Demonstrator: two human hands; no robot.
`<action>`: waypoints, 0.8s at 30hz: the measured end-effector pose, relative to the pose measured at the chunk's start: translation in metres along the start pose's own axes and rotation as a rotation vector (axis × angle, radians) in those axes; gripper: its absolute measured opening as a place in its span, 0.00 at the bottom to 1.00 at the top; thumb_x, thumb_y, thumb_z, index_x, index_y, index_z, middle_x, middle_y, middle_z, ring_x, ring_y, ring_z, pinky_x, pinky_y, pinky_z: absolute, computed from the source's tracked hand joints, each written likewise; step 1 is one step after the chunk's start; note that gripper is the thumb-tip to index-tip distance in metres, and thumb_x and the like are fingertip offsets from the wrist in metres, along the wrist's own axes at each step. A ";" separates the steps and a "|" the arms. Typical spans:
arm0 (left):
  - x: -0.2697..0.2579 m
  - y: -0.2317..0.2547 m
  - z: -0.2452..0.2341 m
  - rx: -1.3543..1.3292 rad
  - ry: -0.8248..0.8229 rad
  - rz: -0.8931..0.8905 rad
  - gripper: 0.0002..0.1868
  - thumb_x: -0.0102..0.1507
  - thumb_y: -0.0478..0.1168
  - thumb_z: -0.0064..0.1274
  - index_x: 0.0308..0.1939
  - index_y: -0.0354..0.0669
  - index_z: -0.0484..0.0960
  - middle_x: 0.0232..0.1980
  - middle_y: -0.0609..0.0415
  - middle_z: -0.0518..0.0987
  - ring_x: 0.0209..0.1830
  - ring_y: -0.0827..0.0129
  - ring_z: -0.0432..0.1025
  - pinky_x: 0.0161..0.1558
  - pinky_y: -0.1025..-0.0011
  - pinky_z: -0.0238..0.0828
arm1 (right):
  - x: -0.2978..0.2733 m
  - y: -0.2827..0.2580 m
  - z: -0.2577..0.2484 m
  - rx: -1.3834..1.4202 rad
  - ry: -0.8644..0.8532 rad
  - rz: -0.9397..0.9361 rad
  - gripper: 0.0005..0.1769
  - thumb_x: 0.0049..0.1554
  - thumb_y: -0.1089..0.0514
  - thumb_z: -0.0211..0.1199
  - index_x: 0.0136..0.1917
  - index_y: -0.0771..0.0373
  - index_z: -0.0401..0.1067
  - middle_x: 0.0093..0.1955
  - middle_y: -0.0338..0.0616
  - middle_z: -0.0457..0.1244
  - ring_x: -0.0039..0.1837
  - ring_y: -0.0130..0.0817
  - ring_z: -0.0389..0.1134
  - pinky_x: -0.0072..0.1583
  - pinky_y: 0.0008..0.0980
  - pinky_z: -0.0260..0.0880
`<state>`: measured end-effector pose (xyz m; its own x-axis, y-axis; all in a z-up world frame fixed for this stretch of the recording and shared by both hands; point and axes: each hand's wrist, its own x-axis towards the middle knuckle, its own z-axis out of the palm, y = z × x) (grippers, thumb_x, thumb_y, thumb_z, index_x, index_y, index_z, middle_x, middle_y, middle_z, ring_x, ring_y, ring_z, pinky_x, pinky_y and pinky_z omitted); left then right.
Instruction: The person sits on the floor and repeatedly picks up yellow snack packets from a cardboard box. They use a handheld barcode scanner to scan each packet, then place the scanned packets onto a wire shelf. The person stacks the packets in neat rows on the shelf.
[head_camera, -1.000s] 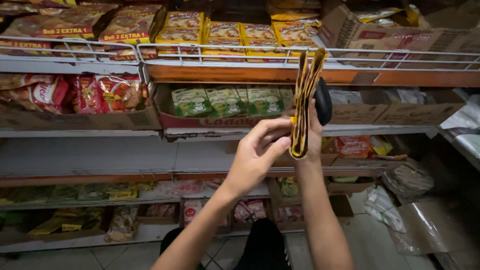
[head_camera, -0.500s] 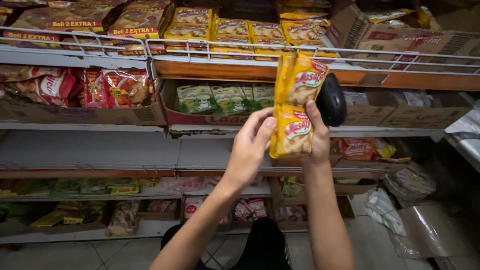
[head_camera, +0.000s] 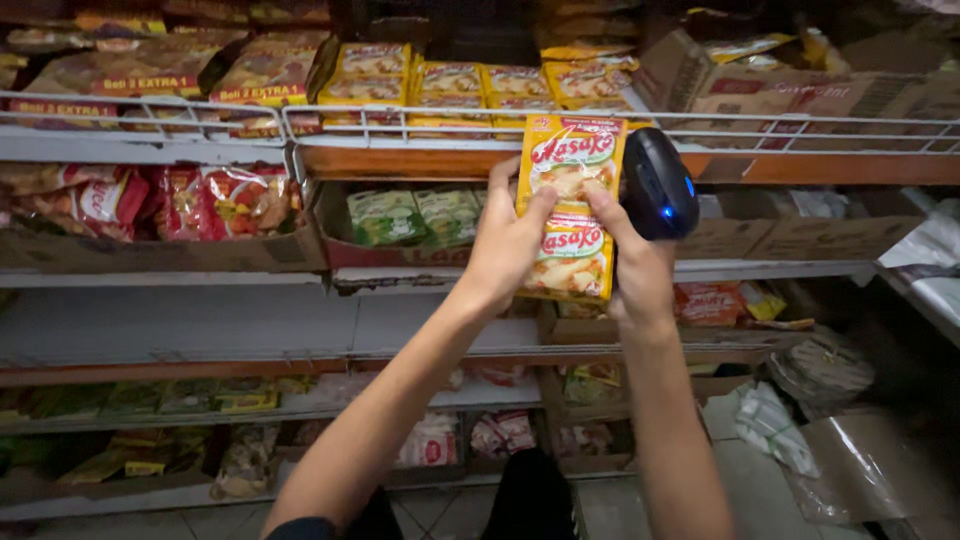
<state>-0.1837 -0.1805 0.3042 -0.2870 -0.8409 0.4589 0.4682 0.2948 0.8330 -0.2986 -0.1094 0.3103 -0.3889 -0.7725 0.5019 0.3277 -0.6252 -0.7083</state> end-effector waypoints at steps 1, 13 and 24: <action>0.008 0.003 0.004 -0.049 -0.008 -0.014 0.26 0.70 0.36 0.50 0.69 0.32 0.60 0.60 0.40 0.76 0.56 0.65 0.74 0.55 0.69 0.75 | 0.005 -0.001 -0.005 0.018 0.010 0.001 0.23 0.61 0.67 0.64 0.69 0.66 0.66 0.62 0.44 0.67 0.61 0.32 0.71 0.62 0.35 0.75; 0.178 0.012 0.011 0.114 -0.136 0.038 0.14 0.71 0.35 0.51 0.61 0.37 0.77 0.51 0.40 0.83 0.44 0.63 0.81 0.43 0.64 0.83 | 0.038 -0.026 -0.067 -0.048 0.182 0.015 0.13 0.62 0.61 0.66 0.59 0.60 0.70 0.49 0.39 0.67 0.43 0.28 0.68 0.44 0.31 0.72; 0.308 -0.116 0.032 0.696 -0.159 -0.081 0.14 0.60 0.31 0.50 0.47 0.32 0.86 0.50 0.35 0.86 0.48 0.53 0.81 0.49 0.55 0.80 | 0.031 -0.036 -0.070 -0.119 0.193 0.141 0.10 0.59 0.62 0.66 0.55 0.63 0.70 0.43 0.39 0.64 0.43 0.30 0.69 0.46 0.32 0.74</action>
<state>-0.3535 -0.4594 0.3587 -0.4411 -0.8117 0.3829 -0.1864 0.5002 0.8456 -0.3832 -0.1034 0.3165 -0.5075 -0.8084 0.2981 0.2911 -0.4865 -0.8237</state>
